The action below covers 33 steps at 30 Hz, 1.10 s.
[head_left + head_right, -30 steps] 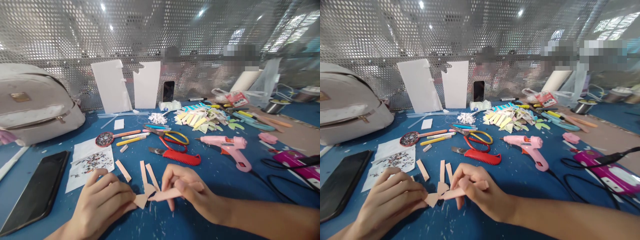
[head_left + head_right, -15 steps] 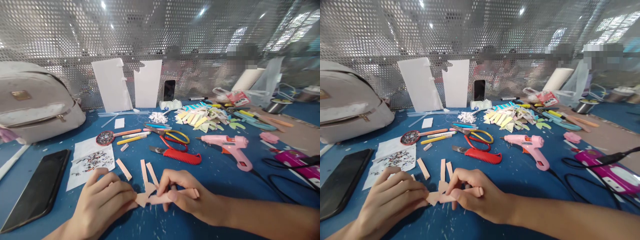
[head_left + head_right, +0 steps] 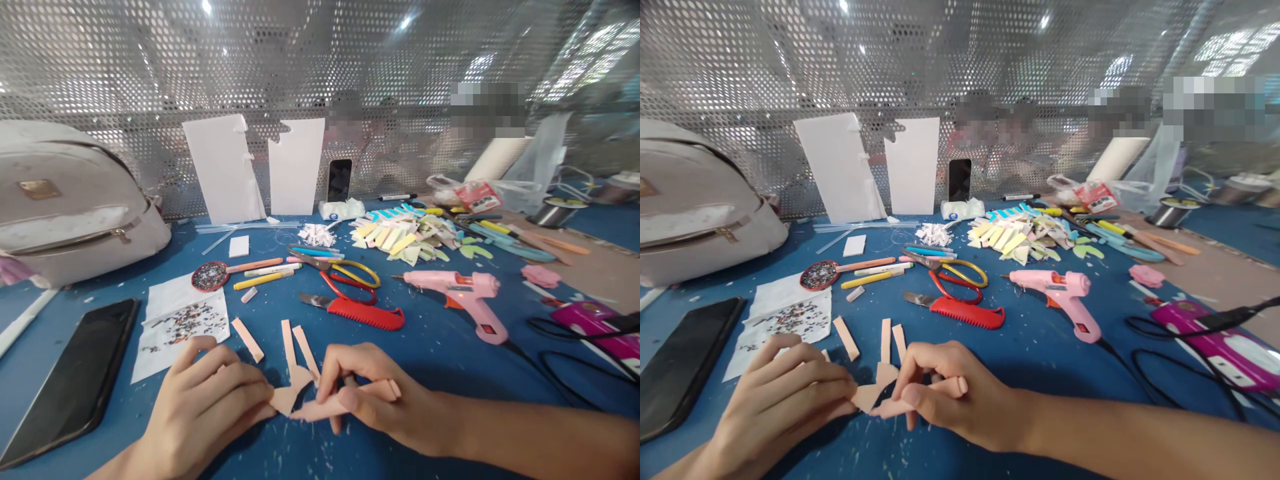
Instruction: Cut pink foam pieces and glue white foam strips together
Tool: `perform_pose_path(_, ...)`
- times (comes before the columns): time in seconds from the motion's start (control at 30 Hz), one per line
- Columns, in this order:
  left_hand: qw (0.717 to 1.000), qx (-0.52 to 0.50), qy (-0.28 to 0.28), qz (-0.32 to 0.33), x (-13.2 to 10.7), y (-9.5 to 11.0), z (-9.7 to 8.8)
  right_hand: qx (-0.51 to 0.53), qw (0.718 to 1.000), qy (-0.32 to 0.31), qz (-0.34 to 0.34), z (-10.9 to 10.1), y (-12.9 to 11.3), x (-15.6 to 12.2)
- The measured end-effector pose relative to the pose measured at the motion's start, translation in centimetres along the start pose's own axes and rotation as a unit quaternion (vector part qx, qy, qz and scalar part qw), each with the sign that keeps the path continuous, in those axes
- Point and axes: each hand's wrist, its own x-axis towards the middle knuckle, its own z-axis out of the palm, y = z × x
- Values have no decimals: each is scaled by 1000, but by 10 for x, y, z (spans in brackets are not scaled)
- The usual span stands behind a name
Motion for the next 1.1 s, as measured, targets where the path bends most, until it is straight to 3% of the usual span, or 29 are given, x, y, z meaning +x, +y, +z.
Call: perform_pose_path(1.1,1000,5,-1,-6,1,1,-2,-27,999,24,8,-2,0,0)
